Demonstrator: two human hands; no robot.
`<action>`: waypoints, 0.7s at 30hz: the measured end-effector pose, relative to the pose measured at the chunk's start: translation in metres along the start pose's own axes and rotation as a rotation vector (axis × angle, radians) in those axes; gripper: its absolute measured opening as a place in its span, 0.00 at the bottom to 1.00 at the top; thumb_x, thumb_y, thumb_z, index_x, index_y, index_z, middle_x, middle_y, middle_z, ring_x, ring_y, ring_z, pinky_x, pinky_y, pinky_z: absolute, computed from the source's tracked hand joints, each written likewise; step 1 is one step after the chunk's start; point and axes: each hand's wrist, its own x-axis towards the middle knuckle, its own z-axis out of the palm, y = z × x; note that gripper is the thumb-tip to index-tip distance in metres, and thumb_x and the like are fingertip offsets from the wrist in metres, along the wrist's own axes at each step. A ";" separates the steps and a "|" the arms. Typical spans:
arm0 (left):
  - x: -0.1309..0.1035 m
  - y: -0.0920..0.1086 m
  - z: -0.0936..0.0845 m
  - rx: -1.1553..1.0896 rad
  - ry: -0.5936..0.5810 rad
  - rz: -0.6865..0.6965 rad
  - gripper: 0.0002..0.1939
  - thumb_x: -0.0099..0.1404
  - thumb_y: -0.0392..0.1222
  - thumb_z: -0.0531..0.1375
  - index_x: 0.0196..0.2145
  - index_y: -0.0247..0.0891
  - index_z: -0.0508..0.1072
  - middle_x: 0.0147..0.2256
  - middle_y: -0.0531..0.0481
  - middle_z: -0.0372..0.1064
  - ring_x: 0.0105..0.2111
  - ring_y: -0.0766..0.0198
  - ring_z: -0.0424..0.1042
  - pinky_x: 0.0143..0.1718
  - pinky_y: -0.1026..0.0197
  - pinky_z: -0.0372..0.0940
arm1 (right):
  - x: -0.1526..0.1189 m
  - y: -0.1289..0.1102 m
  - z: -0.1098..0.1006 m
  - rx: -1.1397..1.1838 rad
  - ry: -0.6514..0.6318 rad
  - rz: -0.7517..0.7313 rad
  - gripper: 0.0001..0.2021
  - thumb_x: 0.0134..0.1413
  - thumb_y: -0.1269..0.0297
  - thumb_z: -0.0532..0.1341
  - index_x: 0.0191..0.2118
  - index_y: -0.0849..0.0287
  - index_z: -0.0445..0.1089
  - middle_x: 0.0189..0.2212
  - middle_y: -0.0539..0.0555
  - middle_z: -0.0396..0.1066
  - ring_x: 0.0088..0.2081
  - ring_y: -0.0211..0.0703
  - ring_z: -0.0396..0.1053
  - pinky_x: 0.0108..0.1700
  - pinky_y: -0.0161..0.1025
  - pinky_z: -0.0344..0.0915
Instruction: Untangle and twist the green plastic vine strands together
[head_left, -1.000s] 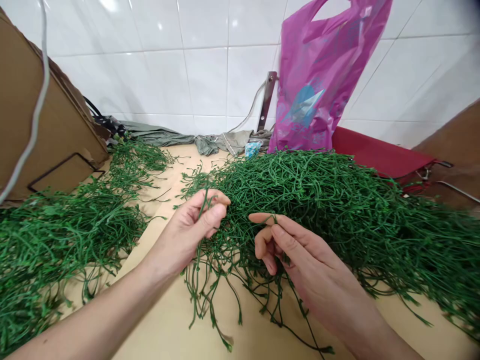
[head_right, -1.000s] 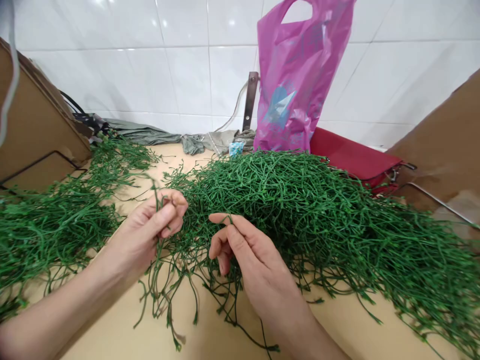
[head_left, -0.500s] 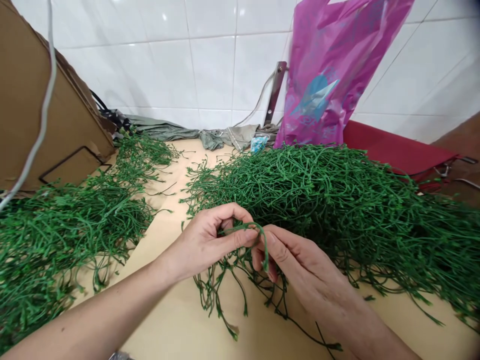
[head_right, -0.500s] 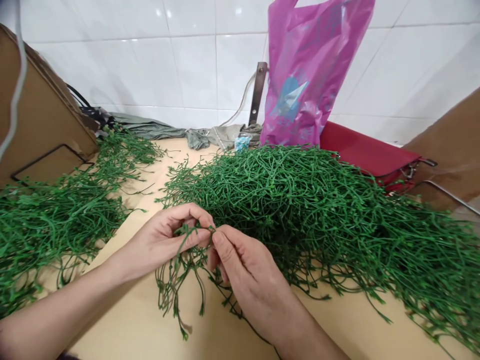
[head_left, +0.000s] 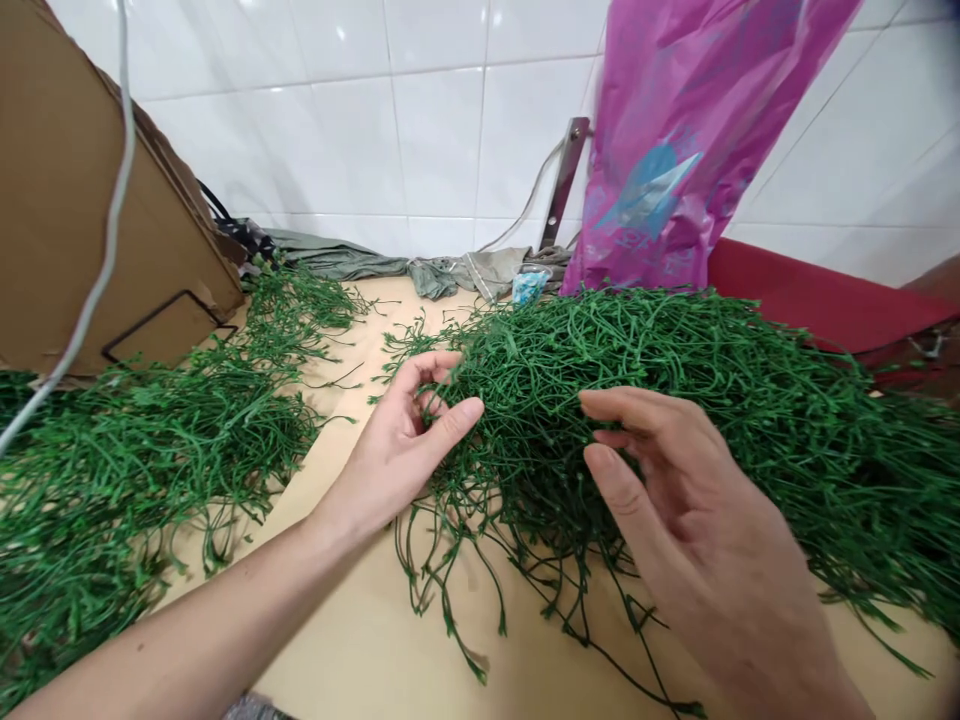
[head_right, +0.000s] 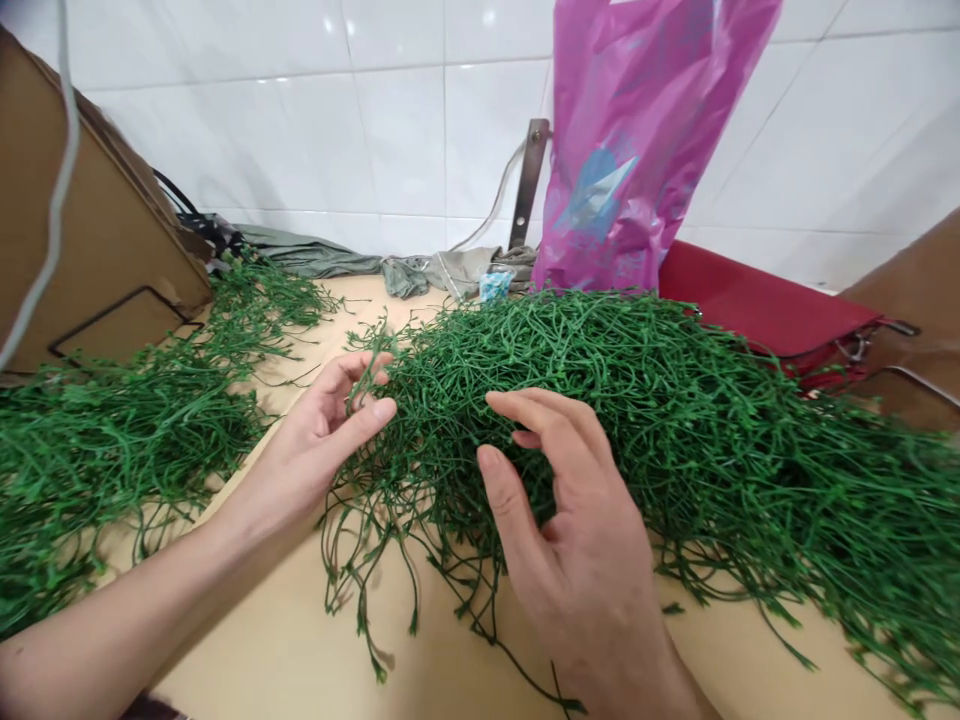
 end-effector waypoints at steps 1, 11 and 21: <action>-0.001 0.000 0.000 -0.069 -0.010 -0.002 0.18 0.64 0.39 0.65 0.52 0.43 0.74 0.46 0.51 0.69 0.34 0.67 0.63 0.36 0.67 0.60 | 0.000 0.000 0.000 -0.038 0.015 -0.037 0.10 0.66 0.63 0.57 0.51 0.53 0.70 0.50 0.58 0.69 0.51 0.46 0.70 0.53 0.45 0.68; 0.001 0.004 0.003 -0.520 -0.193 -0.214 0.12 0.70 0.37 0.58 0.43 0.34 0.82 0.41 0.42 0.77 0.45 0.59 0.75 0.46 0.62 0.69 | -0.009 -0.005 0.003 0.039 -0.152 -0.190 0.11 0.67 0.66 0.55 0.51 0.52 0.69 0.46 0.55 0.74 0.47 0.44 0.74 0.48 0.39 0.72; 0.005 0.004 0.001 -0.723 -0.313 -0.333 0.16 0.73 0.41 0.53 0.45 0.35 0.80 0.46 0.42 0.78 0.52 0.55 0.76 0.60 0.52 0.65 | -0.015 -0.004 0.015 0.096 -0.270 -0.295 0.11 0.67 0.68 0.53 0.51 0.53 0.68 0.39 0.52 0.75 0.41 0.39 0.75 0.42 0.33 0.71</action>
